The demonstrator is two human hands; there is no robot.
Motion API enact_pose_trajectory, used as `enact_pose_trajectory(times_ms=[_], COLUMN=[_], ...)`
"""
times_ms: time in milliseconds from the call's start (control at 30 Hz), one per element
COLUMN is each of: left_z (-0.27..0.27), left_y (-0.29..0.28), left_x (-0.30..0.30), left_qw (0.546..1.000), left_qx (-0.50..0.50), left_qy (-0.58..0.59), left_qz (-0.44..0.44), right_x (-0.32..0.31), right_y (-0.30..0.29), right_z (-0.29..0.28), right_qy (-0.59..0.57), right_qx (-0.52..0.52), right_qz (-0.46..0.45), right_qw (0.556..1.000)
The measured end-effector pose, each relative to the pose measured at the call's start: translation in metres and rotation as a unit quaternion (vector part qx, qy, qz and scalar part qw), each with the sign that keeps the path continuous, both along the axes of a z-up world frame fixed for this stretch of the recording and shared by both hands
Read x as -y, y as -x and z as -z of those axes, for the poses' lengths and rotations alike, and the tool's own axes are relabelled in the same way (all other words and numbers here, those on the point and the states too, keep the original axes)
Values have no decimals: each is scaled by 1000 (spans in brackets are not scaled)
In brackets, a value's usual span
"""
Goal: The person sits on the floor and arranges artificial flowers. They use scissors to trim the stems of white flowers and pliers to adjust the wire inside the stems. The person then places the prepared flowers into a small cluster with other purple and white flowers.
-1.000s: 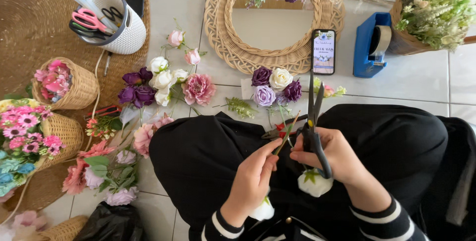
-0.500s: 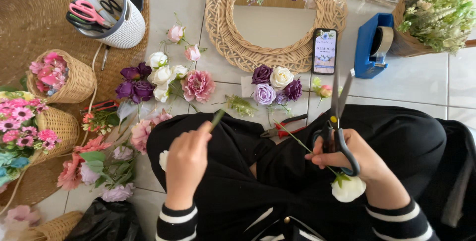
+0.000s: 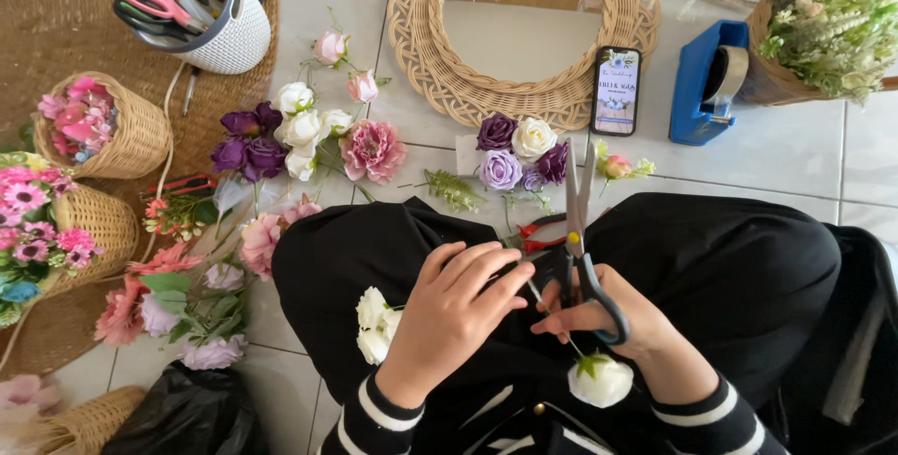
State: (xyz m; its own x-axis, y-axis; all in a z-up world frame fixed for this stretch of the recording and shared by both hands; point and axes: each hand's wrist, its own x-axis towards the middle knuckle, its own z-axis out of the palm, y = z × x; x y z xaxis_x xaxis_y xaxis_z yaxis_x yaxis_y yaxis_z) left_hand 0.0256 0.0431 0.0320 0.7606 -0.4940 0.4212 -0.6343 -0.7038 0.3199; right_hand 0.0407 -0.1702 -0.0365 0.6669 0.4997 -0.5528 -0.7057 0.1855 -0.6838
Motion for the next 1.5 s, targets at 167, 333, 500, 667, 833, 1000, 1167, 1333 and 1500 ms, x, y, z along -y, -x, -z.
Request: enact_pose_trajectory(times_ms=[167, 333, 500, 667, 833, 1000, 1167, 1333, 1500], left_z=[4, 8, 22, 38, 39, 72, 83, 57, 48], left_y=[-5, -5, 1, 1, -8, 3, 13, 13, 15], left_x=[-4, -1, 5, 2, -26, -64, -78, -50, -1], left_qw=[997, 995, 982, 980, 957, 940, 936, 954, 987], left_qx=[-26, -38, -162, -192, -200, -163, -169, 0, 75], left_qy=[20, 6, 58, 43, 145, 153, 46, -123, -44], left_qz=[69, 91, 77, -23, -153, -259, -304, -275, 132], right_x=[0, -2, -5, -8, -6, 9, 11, 5, 0], right_y=[2, 3, 7, 15, 16, 18, 18, 22, 21], right_z=[-11, -14, -19, -22, -28, -10, -4, 7, 12], right_qy=[35, 104, 203, 203, 230, 232, 210, 163, 73], right_qx=[-5, 3, 111, 141, 116, 55, 45, 33, -4], right_qz=[-42, -73, -110, -164, -195, -79, -45, -19, 4], right_qw=[999, 992, 967, 955, 946, 968, 976, 986, 997])
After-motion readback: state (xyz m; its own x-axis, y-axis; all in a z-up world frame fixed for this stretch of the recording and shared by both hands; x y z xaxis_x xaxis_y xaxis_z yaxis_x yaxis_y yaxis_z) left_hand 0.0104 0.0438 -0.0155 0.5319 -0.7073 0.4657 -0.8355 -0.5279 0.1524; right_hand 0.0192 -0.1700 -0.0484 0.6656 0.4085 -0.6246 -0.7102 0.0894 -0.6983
